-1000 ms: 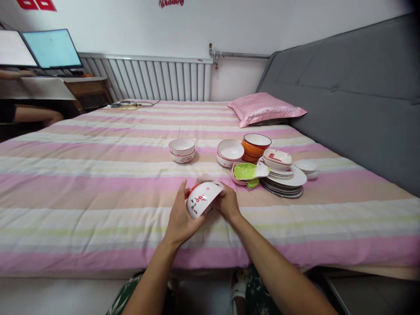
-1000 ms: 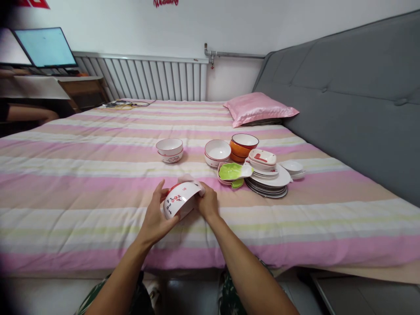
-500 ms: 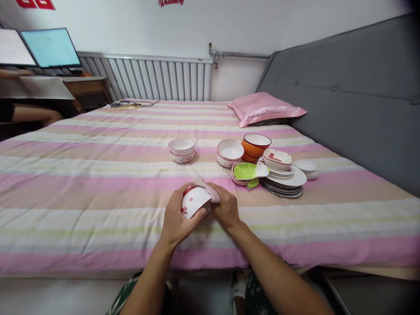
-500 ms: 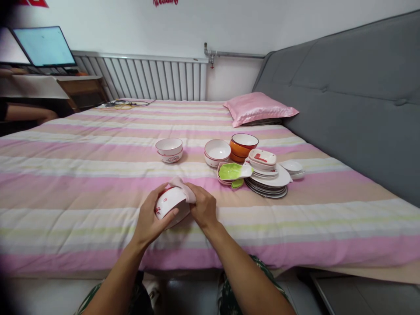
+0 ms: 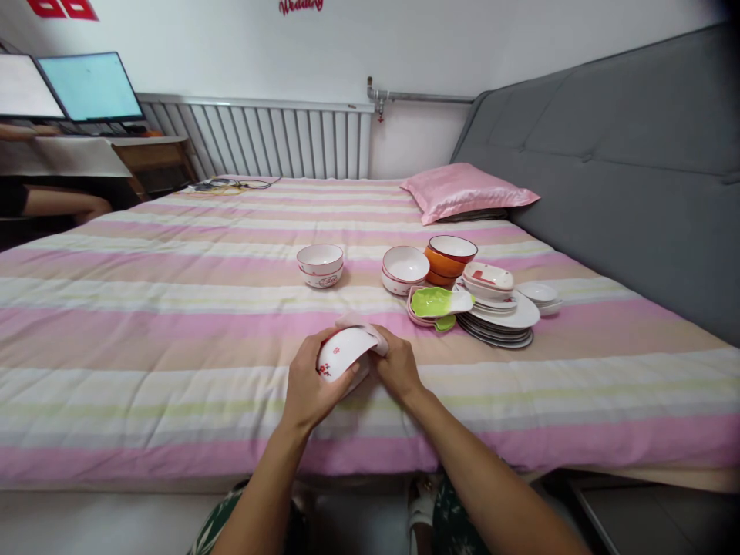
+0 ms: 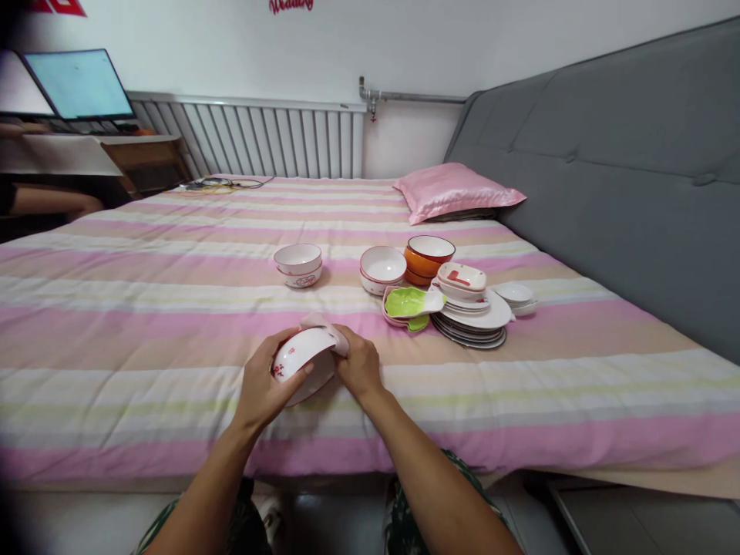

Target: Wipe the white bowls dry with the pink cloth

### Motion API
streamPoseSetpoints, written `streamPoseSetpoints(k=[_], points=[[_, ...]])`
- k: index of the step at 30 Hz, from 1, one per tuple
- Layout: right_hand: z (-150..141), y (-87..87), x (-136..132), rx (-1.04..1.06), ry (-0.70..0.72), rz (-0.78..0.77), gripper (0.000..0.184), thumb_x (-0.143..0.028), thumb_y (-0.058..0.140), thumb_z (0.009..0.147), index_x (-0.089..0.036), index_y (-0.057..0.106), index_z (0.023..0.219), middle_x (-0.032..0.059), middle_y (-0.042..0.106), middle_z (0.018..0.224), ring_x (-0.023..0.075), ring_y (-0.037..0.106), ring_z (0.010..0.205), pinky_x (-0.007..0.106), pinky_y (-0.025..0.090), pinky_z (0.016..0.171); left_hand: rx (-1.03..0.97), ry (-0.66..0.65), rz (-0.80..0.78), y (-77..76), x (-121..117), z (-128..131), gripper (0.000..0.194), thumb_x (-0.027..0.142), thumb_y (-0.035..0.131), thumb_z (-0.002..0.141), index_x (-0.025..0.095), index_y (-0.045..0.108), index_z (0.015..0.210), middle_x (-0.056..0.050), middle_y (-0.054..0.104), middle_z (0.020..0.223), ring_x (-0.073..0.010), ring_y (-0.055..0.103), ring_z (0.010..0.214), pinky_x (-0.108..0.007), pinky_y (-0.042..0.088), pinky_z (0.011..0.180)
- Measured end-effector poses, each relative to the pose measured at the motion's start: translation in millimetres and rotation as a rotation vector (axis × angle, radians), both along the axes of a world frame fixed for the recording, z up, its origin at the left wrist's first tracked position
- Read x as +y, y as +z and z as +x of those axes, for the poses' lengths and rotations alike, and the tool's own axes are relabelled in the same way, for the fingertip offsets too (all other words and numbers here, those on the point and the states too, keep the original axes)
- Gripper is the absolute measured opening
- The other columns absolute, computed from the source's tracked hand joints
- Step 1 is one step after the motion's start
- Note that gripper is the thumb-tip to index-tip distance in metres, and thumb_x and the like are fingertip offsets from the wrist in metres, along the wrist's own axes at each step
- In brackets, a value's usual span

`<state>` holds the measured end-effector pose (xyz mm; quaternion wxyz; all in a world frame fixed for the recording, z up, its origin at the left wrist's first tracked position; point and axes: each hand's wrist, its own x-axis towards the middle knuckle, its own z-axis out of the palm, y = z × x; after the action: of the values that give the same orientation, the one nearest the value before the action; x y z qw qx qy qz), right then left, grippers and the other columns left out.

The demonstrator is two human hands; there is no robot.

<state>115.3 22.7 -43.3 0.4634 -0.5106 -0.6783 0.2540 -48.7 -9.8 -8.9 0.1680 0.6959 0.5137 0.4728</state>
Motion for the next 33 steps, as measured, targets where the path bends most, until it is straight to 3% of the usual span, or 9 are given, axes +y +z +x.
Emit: streamPoseSetpoints(k=[11, 16, 19, 22, 25, 33], points=[[-0.4, -14.8, 7.9, 0.005, 0.020, -0.073, 0.024, -0.028, 0.056, 0.078, -0.024, 0.070, 0.097, 0.0014, 0.074, 0.084, 0.0220, 0.067, 0.074, 0.028, 0.049, 0.064, 0.012, -0.012, 0.022, -1.1, -0.2, -0.6, 0.049, 0.031, 0.068, 0.071, 0.018, 0.053, 0.116, -0.009, 0.063, 0.112, -0.0242, 0.060, 0.102, -0.039, 0.049, 0.088], [-1.5, -13.0, 4.1, 0.033, 0.015, -0.054, 0.033, -0.023, 0.053, 0.077, -0.025, 0.067, 0.108, 0.0012, 0.074, 0.092, 0.0219, 0.068, 0.081, 0.028, 0.051, 0.069, 0.033, -0.048, 0.065, 1.5, -3.9, -0.8, 0.049, 0.029, 0.067, 0.071, 0.020, 0.051, 0.117, -0.009, 0.061, 0.112, -0.0242, 0.059, 0.103, -0.038, 0.049, 0.087], [-0.6, -7.5, -0.7, 0.063, -0.035, 0.059, 0.041, -0.021, 0.053, 0.076, -0.024, 0.064, 0.115, 0.0021, 0.073, 0.101, 0.0228, 0.068, 0.089, 0.030, 0.052, 0.077, 0.078, -0.084, 0.137, 0.5, -5.6, -2.1, 0.057, 0.025, 0.067, 0.067, 0.019, 0.047, 0.121, -0.010, 0.058, 0.116, -0.0255, 0.057, 0.107, -0.040, 0.048, 0.090], [1.3, -1.0, -4.5, 0.063, -0.140, 0.311, 0.038, -0.023, 0.051, 0.080, -0.022, 0.064, 0.116, 0.0057, 0.069, 0.110, 0.0235, 0.064, 0.102, 0.035, 0.050, 0.089, 0.125, -0.089, 0.190, -5.4, -4.5, -1.7, 0.070, 0.023, 0.069, 0.065, 0.018, 0.040, 0.128, -0.012, 0.054, 0.123, -0.0277, 0.053, 0.113, -0.043, 0.045, 0.097], [1.8, 4.5, -6.8, -0.026, -0.199, 0.476, 0.034, -0.022, 0.046, 0.087, -0.022, 0.064, 0.116, 0.0076, 0.068, 0.113, 0.0225, 0.061, 0.108, 0.038, 0.047, 0.096, 0.157, -0.109, 0.121, -12.2, -1.6, 1.0, 0.081, 0.027, 0.070, 0.065, 0.017, 0.032, 0.136, -0.016, 0.049, 0.129, -0.0312, 0.049, 0.119, -0.048, 0.041, 0.101], [-5.6, 12.2, -11.3, -0.154, -0.107, 0.527, 0.032, -0.020, 0.042, 0.092, -0.020, 0.065, 0.115, 0.0077, 0.067, 0.117, 0.0203, 0.059, 0.112, 0.038, 0.044, 0.099, 0.015, -0.157, -0.030, -11.3, 0.2, 8.1, 0.078, 0.026, 0.068, 0.069, 0.016, 0.030, 0.137, -0.016, 0.046, 0.135, -0.0287, 0.046, 0.124, -0.046, 0.039, 0.105]])
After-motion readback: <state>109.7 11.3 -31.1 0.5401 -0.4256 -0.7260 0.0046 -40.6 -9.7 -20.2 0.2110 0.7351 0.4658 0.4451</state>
